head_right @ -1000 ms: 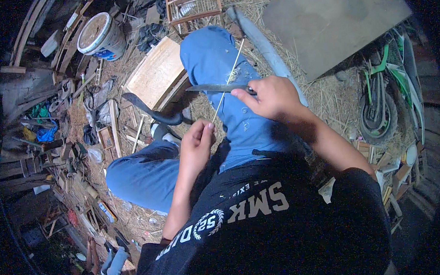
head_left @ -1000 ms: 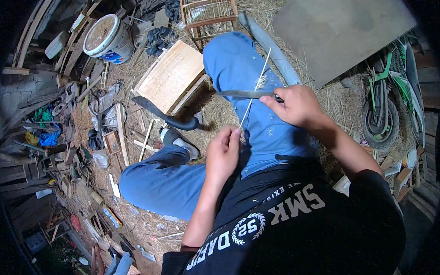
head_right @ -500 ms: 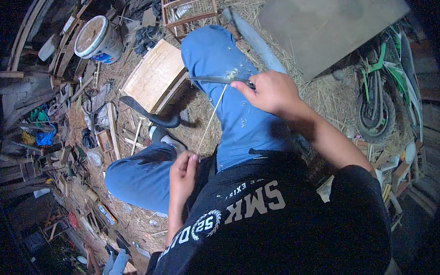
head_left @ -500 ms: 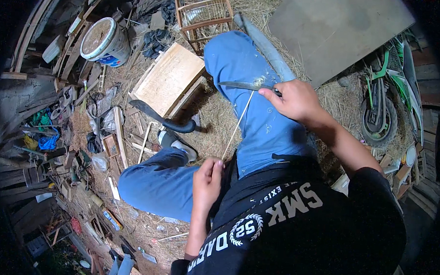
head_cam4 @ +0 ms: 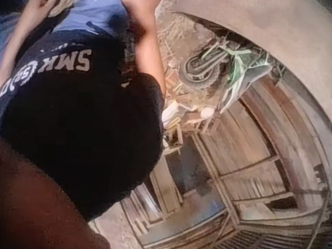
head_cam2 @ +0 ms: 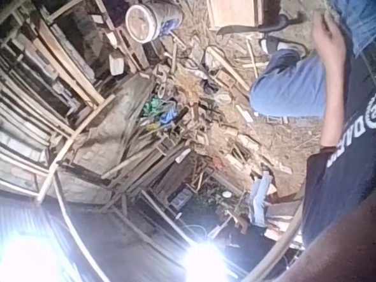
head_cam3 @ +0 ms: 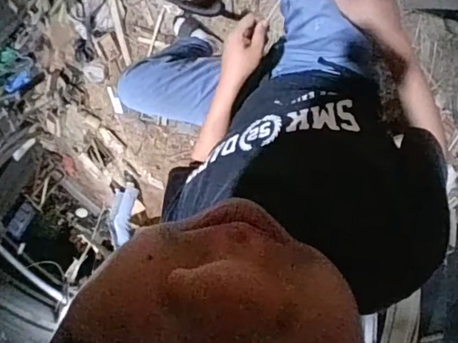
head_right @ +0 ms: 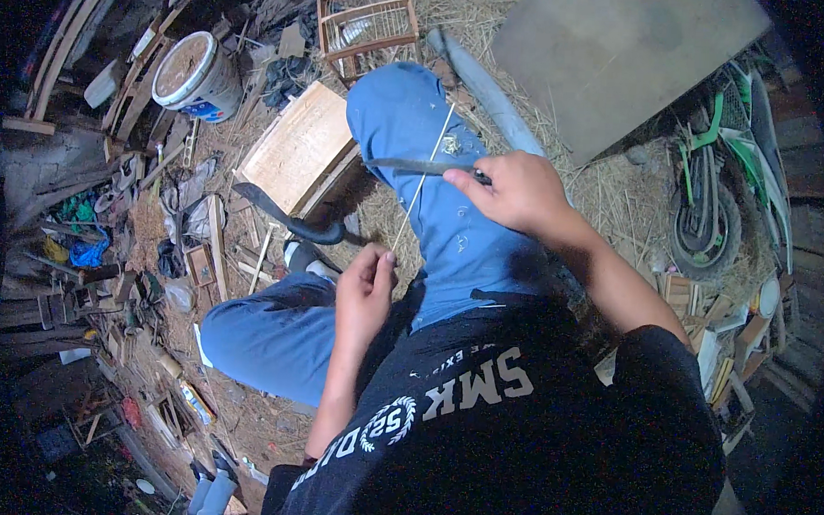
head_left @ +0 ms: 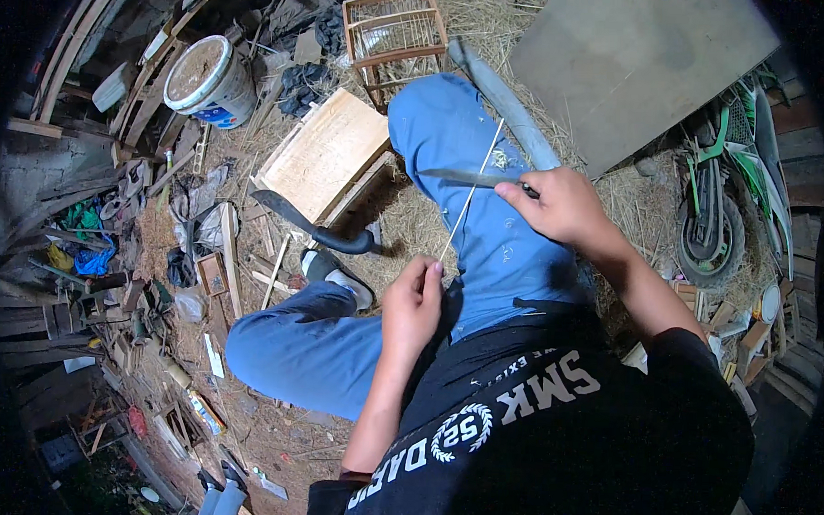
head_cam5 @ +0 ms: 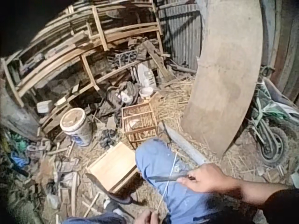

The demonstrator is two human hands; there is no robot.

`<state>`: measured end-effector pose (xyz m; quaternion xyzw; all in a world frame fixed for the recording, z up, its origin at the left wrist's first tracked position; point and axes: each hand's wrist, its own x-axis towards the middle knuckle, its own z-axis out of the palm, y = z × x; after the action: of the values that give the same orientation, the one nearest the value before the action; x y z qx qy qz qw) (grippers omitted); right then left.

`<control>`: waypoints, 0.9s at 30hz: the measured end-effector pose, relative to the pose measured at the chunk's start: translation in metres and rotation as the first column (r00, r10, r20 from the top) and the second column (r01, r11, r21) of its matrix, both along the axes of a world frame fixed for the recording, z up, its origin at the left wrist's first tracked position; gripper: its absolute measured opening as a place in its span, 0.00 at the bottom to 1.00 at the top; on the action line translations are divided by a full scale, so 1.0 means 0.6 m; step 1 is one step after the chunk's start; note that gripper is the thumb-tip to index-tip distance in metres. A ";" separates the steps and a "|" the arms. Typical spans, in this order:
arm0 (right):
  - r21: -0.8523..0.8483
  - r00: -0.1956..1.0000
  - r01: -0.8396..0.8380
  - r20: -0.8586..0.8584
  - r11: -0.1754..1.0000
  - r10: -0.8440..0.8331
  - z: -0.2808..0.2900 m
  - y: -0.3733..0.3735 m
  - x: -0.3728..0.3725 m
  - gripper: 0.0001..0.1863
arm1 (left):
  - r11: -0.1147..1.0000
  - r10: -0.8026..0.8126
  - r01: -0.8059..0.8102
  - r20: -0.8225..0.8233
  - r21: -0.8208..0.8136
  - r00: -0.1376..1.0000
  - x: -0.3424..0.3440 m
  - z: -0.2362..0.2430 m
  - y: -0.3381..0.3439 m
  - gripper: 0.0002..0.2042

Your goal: The person whittles a thin wooden stick by scraping along its length with a knife, turning and holding the stick by hand.

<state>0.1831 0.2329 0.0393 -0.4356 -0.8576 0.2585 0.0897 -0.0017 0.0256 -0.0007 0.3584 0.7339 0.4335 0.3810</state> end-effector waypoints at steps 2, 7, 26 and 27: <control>0.060 0.992 -0.064 0.111 0.996 0.057 0.022 -0.003 -0.013 0.34 | 0.999 -0.002 0.004 -0.040 0.049 0.999 -0.001 -0.028 0.011 0.09; 0.106 0.982 -0.111 0.164 0.988 0.093 0.015 0.005 -0.011 0.35 | 0.999 -0.024 0.026 -0.096 0.020 0.995 0.007 0.001 0.027 0.09; -0.071 0.993 0.104 -0.044 0.992 -0.108 -0.033 0.017 0.013 0.36 | 0.993 0.017 -0.027 -0.090 -0.112 0.996 -0.016 0.008 -0.108 0.09; -0.069 0.994 0.099 -0.048 0.993 -0.103 -0.034 0.012 0.013 0.36 | 0.995 0.047 -0.052 -0.058 -0.085 0.997 -0.013 0.007 -0.101 0.09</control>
<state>0.1906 0.2401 0.0191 -0.4744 -0.8227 0.2932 0.1102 -0.0093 -0.0349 0.0037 0.3352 0.7709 0.4003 0.3648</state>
